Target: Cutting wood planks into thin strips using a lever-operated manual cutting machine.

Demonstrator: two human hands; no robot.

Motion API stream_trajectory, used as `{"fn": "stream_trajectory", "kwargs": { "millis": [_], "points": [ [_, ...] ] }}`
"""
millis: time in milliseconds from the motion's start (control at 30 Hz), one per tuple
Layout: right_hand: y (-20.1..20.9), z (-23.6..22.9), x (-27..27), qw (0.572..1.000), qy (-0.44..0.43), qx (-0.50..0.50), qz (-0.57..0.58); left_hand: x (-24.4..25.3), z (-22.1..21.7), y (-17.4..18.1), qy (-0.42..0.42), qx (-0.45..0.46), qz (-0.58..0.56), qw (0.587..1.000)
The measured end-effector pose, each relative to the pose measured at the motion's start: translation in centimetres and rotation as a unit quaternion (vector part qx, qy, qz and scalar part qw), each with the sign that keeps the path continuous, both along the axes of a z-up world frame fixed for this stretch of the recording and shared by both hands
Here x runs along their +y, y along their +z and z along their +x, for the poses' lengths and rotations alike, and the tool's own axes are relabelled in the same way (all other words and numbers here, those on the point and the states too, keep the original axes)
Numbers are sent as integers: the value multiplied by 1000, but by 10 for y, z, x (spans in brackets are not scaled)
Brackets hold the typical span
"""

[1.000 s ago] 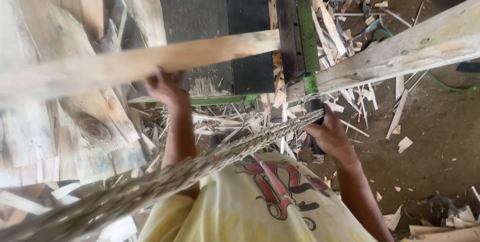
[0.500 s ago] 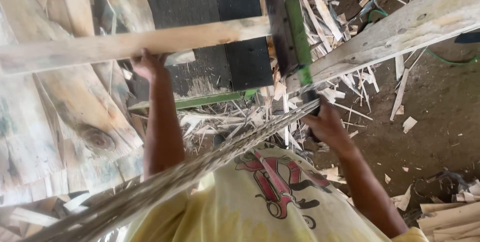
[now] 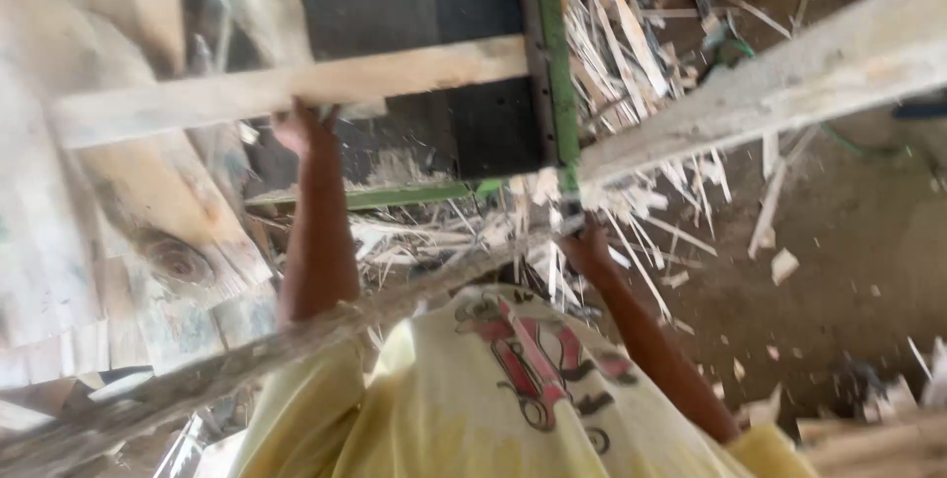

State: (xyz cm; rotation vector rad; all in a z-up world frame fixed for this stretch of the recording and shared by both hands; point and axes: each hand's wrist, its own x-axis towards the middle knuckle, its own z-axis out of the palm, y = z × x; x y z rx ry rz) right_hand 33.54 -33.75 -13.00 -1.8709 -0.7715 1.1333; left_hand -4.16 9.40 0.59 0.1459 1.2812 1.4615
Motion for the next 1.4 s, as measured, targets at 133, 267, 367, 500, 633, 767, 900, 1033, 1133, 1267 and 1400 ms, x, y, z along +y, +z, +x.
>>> {"fn": "stream_trajectory", "kwargs": {
  "millis": [133, 267, 367, 500, 633, 767, 900, 1033, 1133, 1267, 1400],
  "points": [
    [191, -41, 30, 996, -22, -4, -85, -1, -18, 2, 5, -29, 61, 998],
    [260, -37, 23, 995, -57, 48, -61, -3, -56, 29, -55, 48, 103, 992],
    [213, -25, 10, 952, -61, 267, 136, -9, -79, 17, -125, 79, 128, 981],
    [-42, 1, 17, 972, 120, 135, 153, -48, -53, -18, -182, 142, 9, 973],
    [-210, -41, 21, 859, 452, -127, 203, -100, -27, -75, -209, 108, 8, 972],
    [-135, -89, 41, 872, 484, -67, -39, -163, -14, -33, -230, 93, -40, 968],
    [-98, -107, 49, 907, 411, 90, 22, -207, -14, -96, -315, 109, 27, 942],
    [-68, -146, 84, 899, 399, 177, 37, -219, -31, 10, -313, 32, -43, 948],
    [49, -201, 118, 912, 348, 212, -36, -181, -79, 4, -227, 69, 46, 970],
    [179, -274, 167, 893, 360, 266, 37, -114, -167, -7, -113, 207, 144, 961],
    [151, -276, 177, 894, 408, 181, 43, -90, -175, 54, -42, 658, 117, 743]
  ]
}}
